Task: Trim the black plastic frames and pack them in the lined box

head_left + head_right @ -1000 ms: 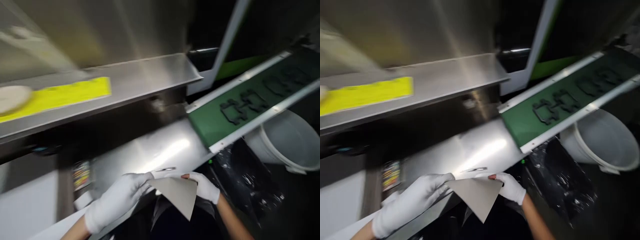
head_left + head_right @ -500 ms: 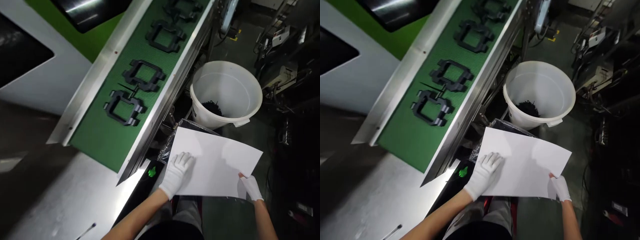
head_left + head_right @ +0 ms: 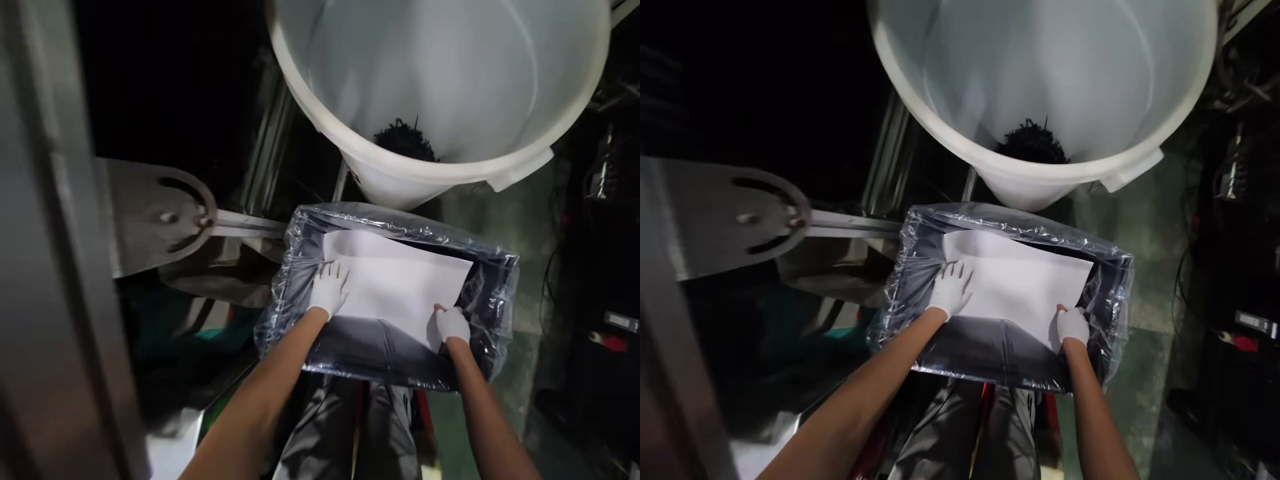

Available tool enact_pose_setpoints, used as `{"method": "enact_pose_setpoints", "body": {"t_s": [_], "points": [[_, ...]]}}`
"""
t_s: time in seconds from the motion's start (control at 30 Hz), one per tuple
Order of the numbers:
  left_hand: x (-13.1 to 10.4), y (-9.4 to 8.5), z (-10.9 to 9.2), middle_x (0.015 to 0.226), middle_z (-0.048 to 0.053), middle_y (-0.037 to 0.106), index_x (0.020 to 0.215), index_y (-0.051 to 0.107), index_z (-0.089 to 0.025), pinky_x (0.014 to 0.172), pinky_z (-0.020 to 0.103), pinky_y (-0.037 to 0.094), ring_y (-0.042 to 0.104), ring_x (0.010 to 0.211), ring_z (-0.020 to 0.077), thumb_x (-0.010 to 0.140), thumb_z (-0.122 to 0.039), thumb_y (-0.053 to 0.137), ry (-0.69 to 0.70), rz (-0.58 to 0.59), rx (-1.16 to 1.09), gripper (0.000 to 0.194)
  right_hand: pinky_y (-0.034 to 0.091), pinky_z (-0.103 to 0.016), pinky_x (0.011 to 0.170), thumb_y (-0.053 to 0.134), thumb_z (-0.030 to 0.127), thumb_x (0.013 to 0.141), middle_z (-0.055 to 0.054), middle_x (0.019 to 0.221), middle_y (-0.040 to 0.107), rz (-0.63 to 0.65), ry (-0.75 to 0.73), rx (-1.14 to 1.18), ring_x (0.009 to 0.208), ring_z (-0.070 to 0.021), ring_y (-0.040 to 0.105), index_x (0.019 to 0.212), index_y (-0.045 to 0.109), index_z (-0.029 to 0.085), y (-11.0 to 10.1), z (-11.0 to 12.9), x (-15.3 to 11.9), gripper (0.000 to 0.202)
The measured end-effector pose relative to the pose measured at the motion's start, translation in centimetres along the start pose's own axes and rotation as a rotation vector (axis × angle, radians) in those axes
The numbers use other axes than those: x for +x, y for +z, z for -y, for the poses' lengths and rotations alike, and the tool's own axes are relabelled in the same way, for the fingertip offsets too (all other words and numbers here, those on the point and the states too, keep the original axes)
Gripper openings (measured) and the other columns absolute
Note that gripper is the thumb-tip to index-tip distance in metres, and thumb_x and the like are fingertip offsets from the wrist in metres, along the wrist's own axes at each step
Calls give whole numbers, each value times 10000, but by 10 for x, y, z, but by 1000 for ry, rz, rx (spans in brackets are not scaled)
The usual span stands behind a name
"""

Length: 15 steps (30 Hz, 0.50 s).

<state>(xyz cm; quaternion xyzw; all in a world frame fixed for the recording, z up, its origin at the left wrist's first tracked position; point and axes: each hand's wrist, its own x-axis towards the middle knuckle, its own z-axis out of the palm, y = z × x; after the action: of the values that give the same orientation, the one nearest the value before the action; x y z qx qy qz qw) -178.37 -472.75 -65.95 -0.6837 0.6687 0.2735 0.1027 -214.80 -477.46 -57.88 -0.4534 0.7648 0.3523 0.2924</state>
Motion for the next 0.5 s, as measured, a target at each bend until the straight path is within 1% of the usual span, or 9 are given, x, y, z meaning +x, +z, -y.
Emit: {"method": "enact_pose_setpoints", "body": {"t_s": [0.07,0.13,0.17,0.2,0.27,0.33,0.37,0.43,0.5], "points": [[8,10,-3,1667,227,416,1529,552,-191,1252,579,248,380,1470,429,878,-318,735,0,26,1,687,582,-436,979,593,528,1080,-160,1137,788,44,-32,-85,1054,-266,764,1111,763,130,0,0,-12,434],[12,10,-12,1606,256,475,1491,572,-151,1201,575,325,440,1417,436,910,-325,696,-29,31,-6,619,567,-430,949,536,554,1083,-222,1087,790,74,-86,-149,1048,-318,769,1063,788,124,-5,-1,-36,499],[14,6,-18,1579,273,495,1491,562,-123,1181,569,352,452,1409,441,932,-344,671,-46,24,-10,611,556,-433,943,498,568,1087,-246,1104,782,61,-123,-173,1063,-340,763,1114,786,122,-10,0,-48,532],[16,0,-24,1576,283,495,1514,532,-101,1182,564,354,439,1431,445,955,-370,646,-60,9,-15,631,546,-438,948,477,570,1087,-258,1164,767,12,-179,-196,1095,-355,748,1220,762,124,-17,3,-57,546],[26,-15,-33,1646,276,425,1613,404,-88,1249,562,273,334,1534,444,990,-439,607,-74,-37,-22,742,516,-438,1005,525,530,1067,-248,1403,679,-175,-329,-250,1230,-362,679,1501,599,158,-33,16,-56,576],[44,-26,-35,1727,262,307,1690,257,-103,1304,584,140,189,1616,447,1007,-504,580,-99,-90,-22,855,473,-444,1080,645,455,1007,-230,1625,502,-368,-440,-323,1374,-367,565,1669,381,183,-48,36,-27,763],[56,-28,-33,1750,263,260,1705,221,-108,1309,606,89,136,1634,453,1013,-525,562,-119,-104,-21,877,461,-455,1094,696,433,973,-234,1675,436,-395,-432,-363,1404,-376,525,1700,315,171,-53,46,-5,861],[80,-23,-24,1777,261,200,1711,237,-118,1302,639,61,89,1649,461,1028,-548,517,-150,-98,-20,855,454,-484,1094,759,381,919,-261,1688,407,-366,-390,-395,1417,-399,495,1692,332,131,-55,63,46,918],[101,-7,-14,1796,237,171,1708,289,-143,1296,640,95,85,1658,453,1044,-549,468,-153,-62,-22,798,444,-490,1101,767,344,908,-261,1679,425,-321,-367,-409,1439,-395,471,1670,385,128,-47,71,91,879]]}}
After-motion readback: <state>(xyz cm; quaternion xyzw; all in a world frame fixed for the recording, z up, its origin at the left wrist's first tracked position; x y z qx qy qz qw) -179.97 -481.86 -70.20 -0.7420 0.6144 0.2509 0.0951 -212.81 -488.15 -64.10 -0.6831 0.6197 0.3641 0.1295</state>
